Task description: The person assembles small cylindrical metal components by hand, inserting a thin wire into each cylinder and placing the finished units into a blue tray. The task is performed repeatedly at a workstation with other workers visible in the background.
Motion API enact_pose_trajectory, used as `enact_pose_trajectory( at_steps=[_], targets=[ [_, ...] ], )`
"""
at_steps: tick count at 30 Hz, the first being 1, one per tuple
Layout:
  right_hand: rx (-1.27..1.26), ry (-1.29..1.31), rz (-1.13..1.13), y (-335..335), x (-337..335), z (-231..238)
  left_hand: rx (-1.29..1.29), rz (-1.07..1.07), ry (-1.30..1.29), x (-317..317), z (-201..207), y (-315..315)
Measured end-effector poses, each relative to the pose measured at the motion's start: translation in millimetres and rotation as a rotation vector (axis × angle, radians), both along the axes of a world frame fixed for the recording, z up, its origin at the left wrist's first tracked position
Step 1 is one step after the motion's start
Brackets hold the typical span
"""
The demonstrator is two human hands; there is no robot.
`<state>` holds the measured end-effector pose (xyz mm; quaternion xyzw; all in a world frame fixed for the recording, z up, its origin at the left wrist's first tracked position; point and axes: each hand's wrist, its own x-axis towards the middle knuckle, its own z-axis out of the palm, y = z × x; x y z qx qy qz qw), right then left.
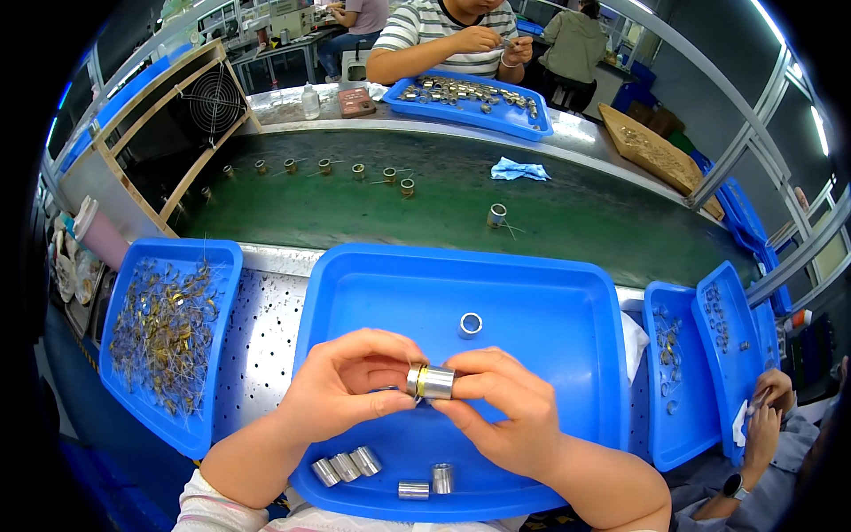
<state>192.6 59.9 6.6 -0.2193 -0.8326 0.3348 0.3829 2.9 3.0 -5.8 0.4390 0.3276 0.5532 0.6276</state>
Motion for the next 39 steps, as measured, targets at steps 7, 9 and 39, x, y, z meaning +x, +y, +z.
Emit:
enact_pose_trajectory(
  at_steps=[7, 9, 39],
  targets=[
    [0.177, 0.005, 0.046, 2.2, -3.4, -0.2, -0.143, -0.112, -0.064, -2.5, 1.0, 2.3],
    [0.207, 0.006, 0.015, 1.3, -5.4, 1.2, -0.126, -0.089, -0.053, -1.5, -1.0, 1.1],
    [0.175, -0.004, 0.051, -1.2, -5.4, -2.2, -0.176, -0.096, -0.142, -3.6, -1.8, 1.7]
  ],
)
